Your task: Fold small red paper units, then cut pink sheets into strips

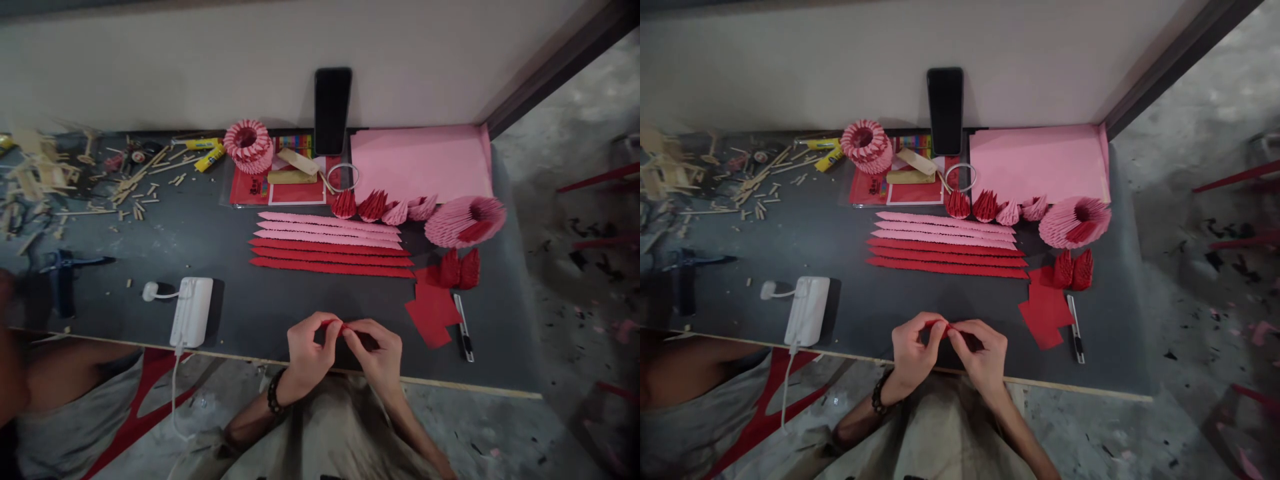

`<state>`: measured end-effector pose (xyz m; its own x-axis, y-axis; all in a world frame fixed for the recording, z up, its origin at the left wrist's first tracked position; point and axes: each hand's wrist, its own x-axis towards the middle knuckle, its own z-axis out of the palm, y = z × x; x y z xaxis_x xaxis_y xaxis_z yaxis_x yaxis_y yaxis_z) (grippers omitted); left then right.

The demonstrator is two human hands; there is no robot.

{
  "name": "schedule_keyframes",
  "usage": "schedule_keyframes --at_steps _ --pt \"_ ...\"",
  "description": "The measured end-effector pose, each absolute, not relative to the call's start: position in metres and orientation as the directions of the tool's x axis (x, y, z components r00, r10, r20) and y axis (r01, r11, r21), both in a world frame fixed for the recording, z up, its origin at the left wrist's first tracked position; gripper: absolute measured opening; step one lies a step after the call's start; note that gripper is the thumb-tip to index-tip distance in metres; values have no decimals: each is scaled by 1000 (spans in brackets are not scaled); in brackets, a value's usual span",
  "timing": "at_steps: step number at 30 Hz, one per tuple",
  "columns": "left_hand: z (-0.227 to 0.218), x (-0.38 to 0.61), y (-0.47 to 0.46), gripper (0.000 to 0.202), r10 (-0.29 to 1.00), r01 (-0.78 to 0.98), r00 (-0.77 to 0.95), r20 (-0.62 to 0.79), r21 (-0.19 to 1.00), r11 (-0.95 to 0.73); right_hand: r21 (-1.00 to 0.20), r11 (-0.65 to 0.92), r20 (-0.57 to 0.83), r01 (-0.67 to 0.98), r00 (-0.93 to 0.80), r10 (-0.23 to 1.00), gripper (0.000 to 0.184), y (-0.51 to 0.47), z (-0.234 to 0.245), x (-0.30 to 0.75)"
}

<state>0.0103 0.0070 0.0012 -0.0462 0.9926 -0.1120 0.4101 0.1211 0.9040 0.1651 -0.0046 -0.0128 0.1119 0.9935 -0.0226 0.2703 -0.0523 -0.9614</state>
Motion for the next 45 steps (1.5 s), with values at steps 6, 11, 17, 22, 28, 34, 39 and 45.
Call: schedule_keyframes --at_steps 6,11,17,22,28,34,39,45 --pt "-2 13 6 11 984 328 -72 -162 928 177 -964 -101 -51 247 200 978 13 -5 -9 162" --pt "-2 9 12 11 950 170 -10 -313 935 310 -965 -116 -46 237 281 959 14 -8 -16 161" --pt "2 10 15 13 907 38 42 -418 908 417 -964 -53 26 261 290 957 9 -9 -24 159" --pt "-1 13 14 18 871 -109 13 -492 865 490 -944 40 132 328 265 955 3 -7 -27 157" --pt "-1 8 16 26 798 -302 90 -595 748 591 -801 405 449 440 -6 894 26 0 -27 175" --pt "8 1 13 29 777 -296 168 -607 721 627 -696 532 510 483 -191 839 34 -1 -28 195" --pt "8 1 12 25 817 -217 127 -563 788 577 -789 455 467 412 -79 881 29 -1 -25 186" --pt "11 1 17 16 890 8 32 -454 891 454 -952 119 146 283 77 986 3 -1 -18 171"
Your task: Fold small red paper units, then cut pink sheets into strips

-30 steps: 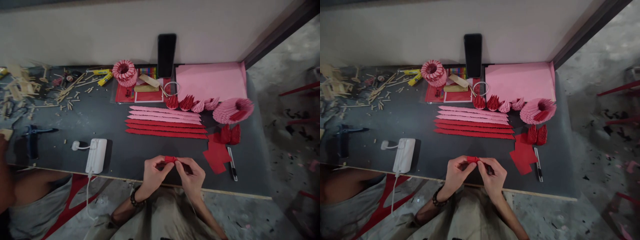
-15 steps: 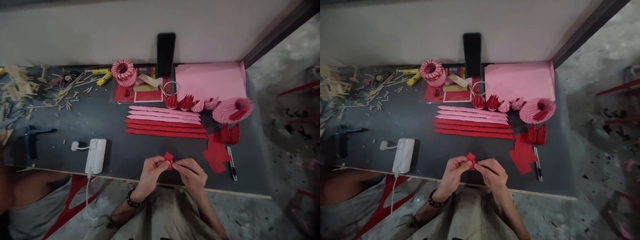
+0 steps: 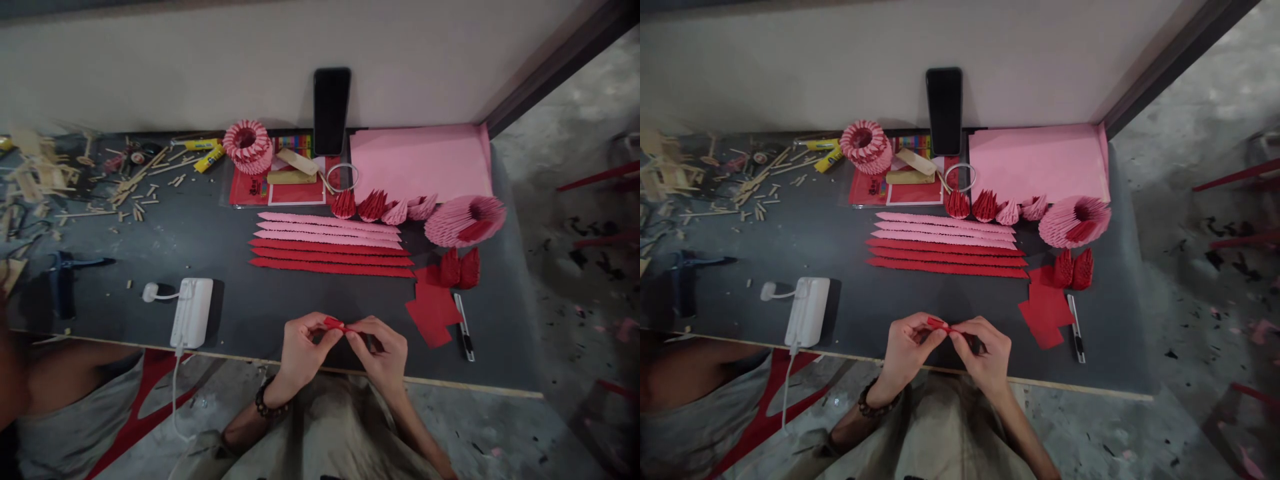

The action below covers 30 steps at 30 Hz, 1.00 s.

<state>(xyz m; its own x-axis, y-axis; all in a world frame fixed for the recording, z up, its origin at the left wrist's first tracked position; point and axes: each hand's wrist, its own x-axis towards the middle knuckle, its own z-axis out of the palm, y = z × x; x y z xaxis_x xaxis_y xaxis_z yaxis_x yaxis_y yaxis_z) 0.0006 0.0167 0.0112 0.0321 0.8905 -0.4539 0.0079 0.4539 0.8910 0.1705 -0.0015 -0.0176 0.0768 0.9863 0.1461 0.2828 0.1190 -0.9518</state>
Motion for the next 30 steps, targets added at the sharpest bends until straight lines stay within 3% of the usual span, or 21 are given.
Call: schedule_keyframes --at_steps 6,9,13,19,22,24,27,30 --pt "9 8 13 18 879 -59 -55 -475 880 472 -961 29 76 274 165 983 8 -3 -13 162" --pt "3 11 9 18 888 -95 -89 -452 891 444 -941 32 100 337 189 977 8 -7 -15 154" --pt "-1 7 12 19 918 -16 -53 -394 919 394 -885 89 171 456 140 975 9 -10 -20 150" --pt "3 3 19 14 859 26 -25 -512 858 512 -916 -1 82 402 189 979 11 -10 -19 157" --pt "4 5 19 11 866 -7 -4 -500 866 500 -902 76 195 426 245 950 7 -9 -18 157" --pt "4 7 18 14 872 -37 -11 -489 872 488 -849 199 346 490 230 909 15 -9 -19 157" --pt "4 7 18 17 869 -78 -15 -495 867 492 -681 402 560 612 82 824 35 -14 -27 161" --pt "4 5 18 17 857 -98 17 -515 852 514 -550 473 600 688 -68 797 46 -22 -38 170"
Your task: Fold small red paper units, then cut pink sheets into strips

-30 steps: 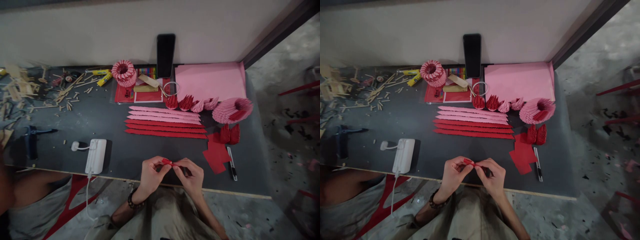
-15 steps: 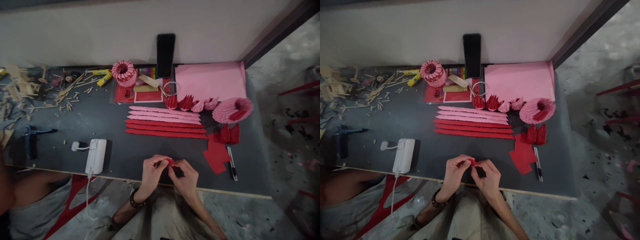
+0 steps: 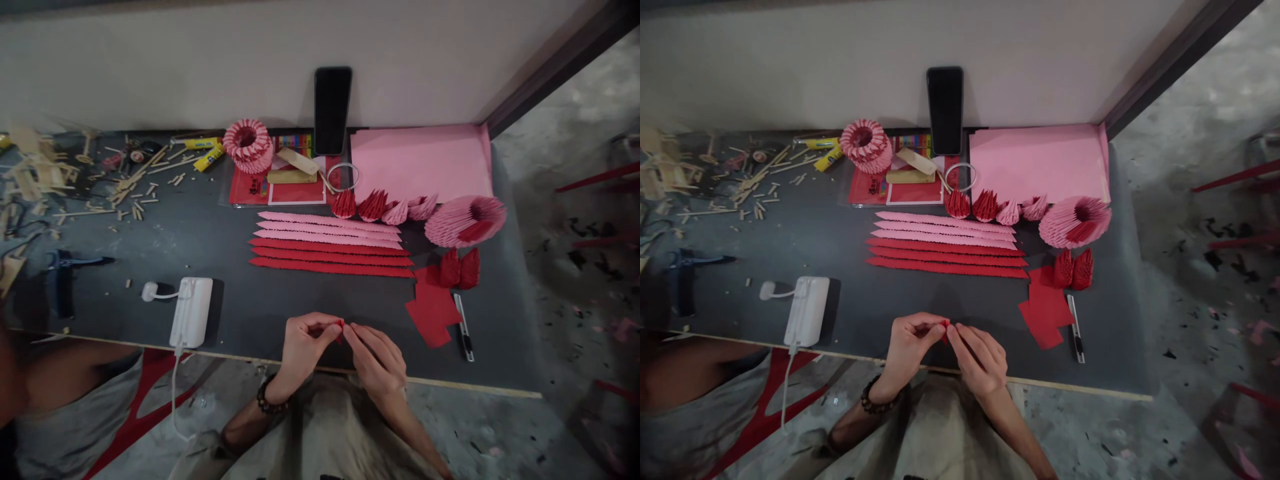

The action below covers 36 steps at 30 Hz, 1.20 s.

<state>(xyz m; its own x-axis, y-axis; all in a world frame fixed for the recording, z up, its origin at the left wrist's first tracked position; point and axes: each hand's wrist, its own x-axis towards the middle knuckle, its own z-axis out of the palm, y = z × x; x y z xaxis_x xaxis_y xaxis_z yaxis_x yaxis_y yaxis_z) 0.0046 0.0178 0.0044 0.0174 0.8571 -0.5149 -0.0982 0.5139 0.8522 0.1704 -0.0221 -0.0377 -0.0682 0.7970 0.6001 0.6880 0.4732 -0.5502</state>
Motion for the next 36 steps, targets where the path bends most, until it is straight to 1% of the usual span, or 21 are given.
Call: schedule_keyframes --at_steps 2,4,5,7,8,10,12,13,15,19,21,25,29,32,34,36 --pt "4 3 18 18 853 -94 37 -521 848 522 -514 480 584 711 -121 803 48 -26 -42 176" --pt "4 3 17 19 857 -84 49 -513 853 515 -515 492 566 702 -153 810 48 -26 -42 180" --pt "4 3 16 19 863 -75 52 -502 860 505 -547 492 558 677 -143 818 46 -25 -40 180" --pt "4 4 15 19 884 -36 39 -466 883 467 -656 454 523 603 -71 849 36 -20 -33 178" --pt "3 5 15 18 897 -3 26 -441 897 441 -715 408 486 568 -16 874 31 -17 -29 177" --pt "3 7 13 17 924 67 -5 -383 922 382 -814 272 368 512 93 925 19 -12 -19 172" --pt "2 9 11 16 941 120 -28 -336 934 337 -872 132 225 472 145 964 9 -9 -13 168" --pt "1 10 10 15 945 136 -34 -325 935 326 -889 79 169 451 162 972 7 -9 -11 166" --pt "0 11 9 13 947 163 -37 -319 933 321 -902 23 113 432 184 976 11 -9 -12 164" --pt "-1 7 9 17 951 243 1 -310 922 301 -901 -27 81 432 229 970 11 -10 -21 163" --pt "-2 5 10 18 955 278 2 -297 917 285 -909 -27 73 416 223 972 8 -10 -22 163" --pt "-2 5 9 20 955 283 15 -298 917 281 -929 -22 61 369 212 975 9 -8 -20 159" --pt "-3 8 5 12 956 275 14 -294 920 279 -919 -24 93 393 277 956 15 -6 -20 153" --pt "-4 8 6 9 966 306 -4 -259 919 248 -916 -14 117 400 302 946 17 -5 -25 151" --pt "-4 6 8 8 976 313 -45 -213 925 217 -936 -14 93 351 286 954 13 -6 -28 152" --pt "-4 4 10 9 976 291 -102 -192 933 214 -963 -39 38 266 277 960 18 -6 -29 152"
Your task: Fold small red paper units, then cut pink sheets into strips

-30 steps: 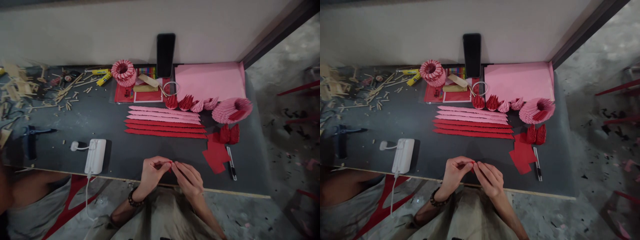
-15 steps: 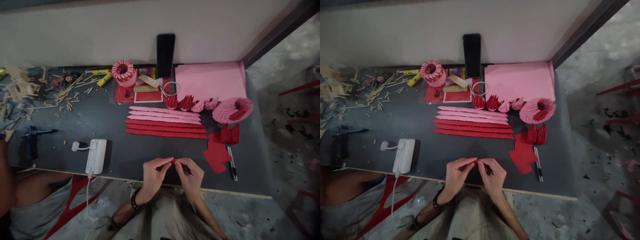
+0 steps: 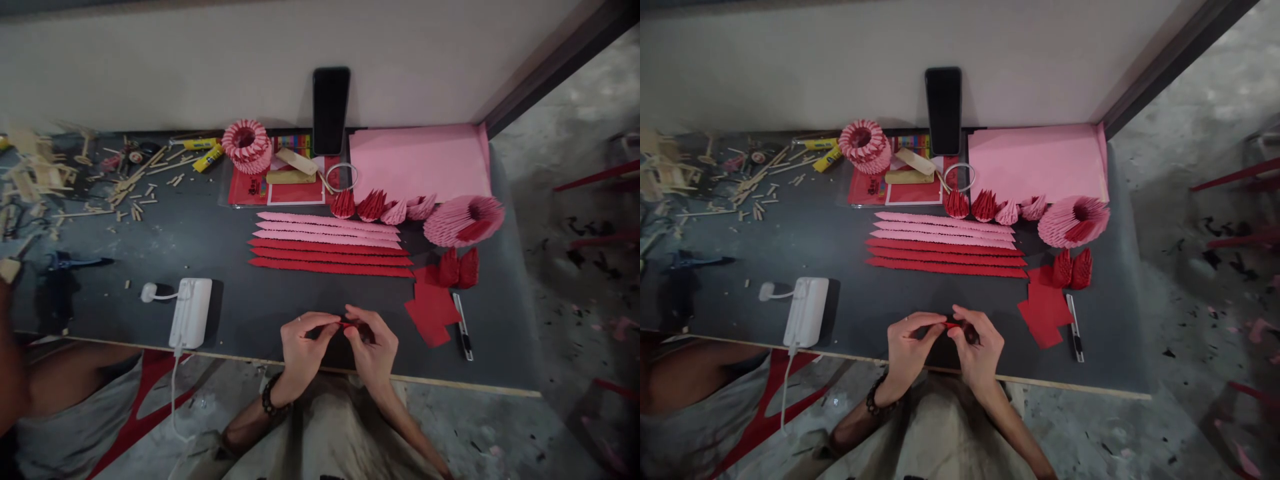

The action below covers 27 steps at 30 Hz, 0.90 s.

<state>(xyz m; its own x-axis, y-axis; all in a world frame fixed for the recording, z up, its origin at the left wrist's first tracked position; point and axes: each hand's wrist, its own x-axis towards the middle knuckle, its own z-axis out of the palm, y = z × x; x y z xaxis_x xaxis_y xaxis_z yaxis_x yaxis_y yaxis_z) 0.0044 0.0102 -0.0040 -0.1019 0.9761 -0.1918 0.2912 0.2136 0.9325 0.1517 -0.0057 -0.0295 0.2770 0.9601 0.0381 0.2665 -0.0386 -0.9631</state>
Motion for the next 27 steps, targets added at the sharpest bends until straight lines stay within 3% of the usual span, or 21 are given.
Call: schedule_keyframes --at_steps 2,5,8,12,16,20,23,27 --pt "-3 4 11 8 967 251 -132 -220 936 247 -981 -81 -27 179 282 959 21 -5 -30 151" --pt "-2 6 10 8 949 170 -96 -302 934 314 -991 -114 -88 75 283 955 10 -4 -28 149" --pt "-1 7 7 16 922 39 -25 -386 921 386 -991 -104 -77 78 291 954 6 -2 -24 148" --pt "-3 9 7 21 906 -85 25 -422 902 423 -966 -11 61 257 272 960 5 -3 -21 149" --pt "-1 9 11 23 926 -12 -29 -377 926 376 -893 161 270 421 213 939 16 -6 -24 150" --pt "5 6 14 26 936 15 -37 -350 936 351 -664 384 538 642 54 841 36 -13 -35 159" --pt "8 2 14 29 932 -68 6 -362 930 362 -541 438 590 718 -47 806 40 -17 -40 166" --pt "6 1 13 32 896 -171 69 -439 880 444 -702 372 513 607 70 855 34 -13 -34 163"
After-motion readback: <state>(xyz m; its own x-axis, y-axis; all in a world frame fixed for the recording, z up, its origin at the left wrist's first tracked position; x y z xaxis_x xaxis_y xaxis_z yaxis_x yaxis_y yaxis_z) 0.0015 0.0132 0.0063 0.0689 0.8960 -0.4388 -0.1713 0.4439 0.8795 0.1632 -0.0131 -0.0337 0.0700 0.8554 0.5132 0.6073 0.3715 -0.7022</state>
